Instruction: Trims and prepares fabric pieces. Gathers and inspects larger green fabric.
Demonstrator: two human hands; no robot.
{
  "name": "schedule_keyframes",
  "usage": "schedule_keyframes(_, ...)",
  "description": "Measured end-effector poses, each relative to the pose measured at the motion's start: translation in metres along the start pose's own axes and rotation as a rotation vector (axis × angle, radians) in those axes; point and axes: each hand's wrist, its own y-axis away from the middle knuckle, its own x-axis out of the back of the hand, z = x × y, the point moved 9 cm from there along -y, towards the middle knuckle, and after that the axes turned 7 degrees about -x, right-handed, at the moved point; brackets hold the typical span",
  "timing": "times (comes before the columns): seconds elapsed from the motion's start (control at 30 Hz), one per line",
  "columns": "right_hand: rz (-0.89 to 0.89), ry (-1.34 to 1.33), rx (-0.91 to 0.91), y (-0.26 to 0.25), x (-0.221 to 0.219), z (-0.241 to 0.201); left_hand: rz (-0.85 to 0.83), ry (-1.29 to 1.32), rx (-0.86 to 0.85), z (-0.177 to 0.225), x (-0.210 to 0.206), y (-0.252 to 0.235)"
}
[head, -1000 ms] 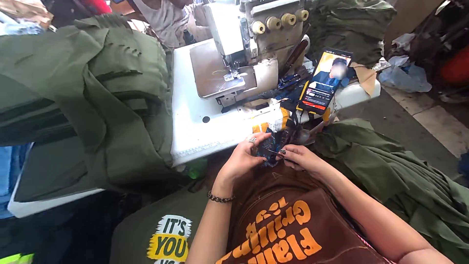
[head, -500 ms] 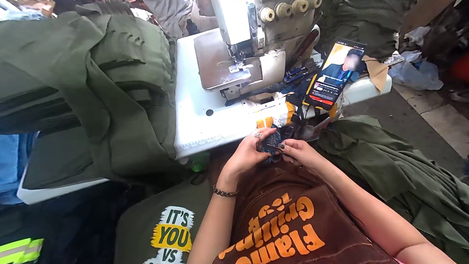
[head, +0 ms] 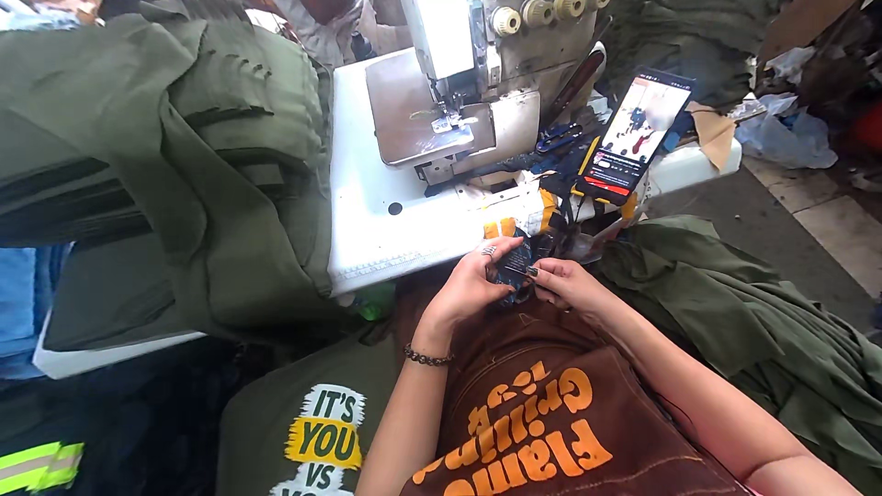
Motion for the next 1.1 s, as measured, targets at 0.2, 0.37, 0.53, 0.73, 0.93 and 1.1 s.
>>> schedule_keyframes(0.2, 0.093, 0.072, -0.035, -0.009, 0.005, 0.011, 0.016, -0.123, 0.106, -0.01, -0.005, 0.003)
schedule_keyframes(0.37, 0.025, 0.197, -0.152, -0.004, 0.011, 0.028, 0.053, -0.29, 0.197, -0.009, 0.0, 0.01)
schedule_keyframes(0.53, 0.062, 0.03, -0.054, 0.002, 0.003, 0.002, 0.107, -0.13, 0.132, -0.002, -0.006, 0.004)
schedule_keyframes(0.73, 0.274, -0.105, -0.008, -0.003, 0.032, -0.018, 0.048, -0.008, 0.102, 0.009, -0.003, 0.01)
schedule_keyframes(0.93, 0.127, -0.07, 0.019, 0.0, 0.037, -0.01, -0.012, -0.01, 0.012, 0.009, 0.002, 0.01)
schedule_keyframes(1.1, 0.041, -0.027, -0.057, 0.014, 0.031, 0.012, 0.055, 0.112, 0.013, 0.004, 0.012, 0.007)
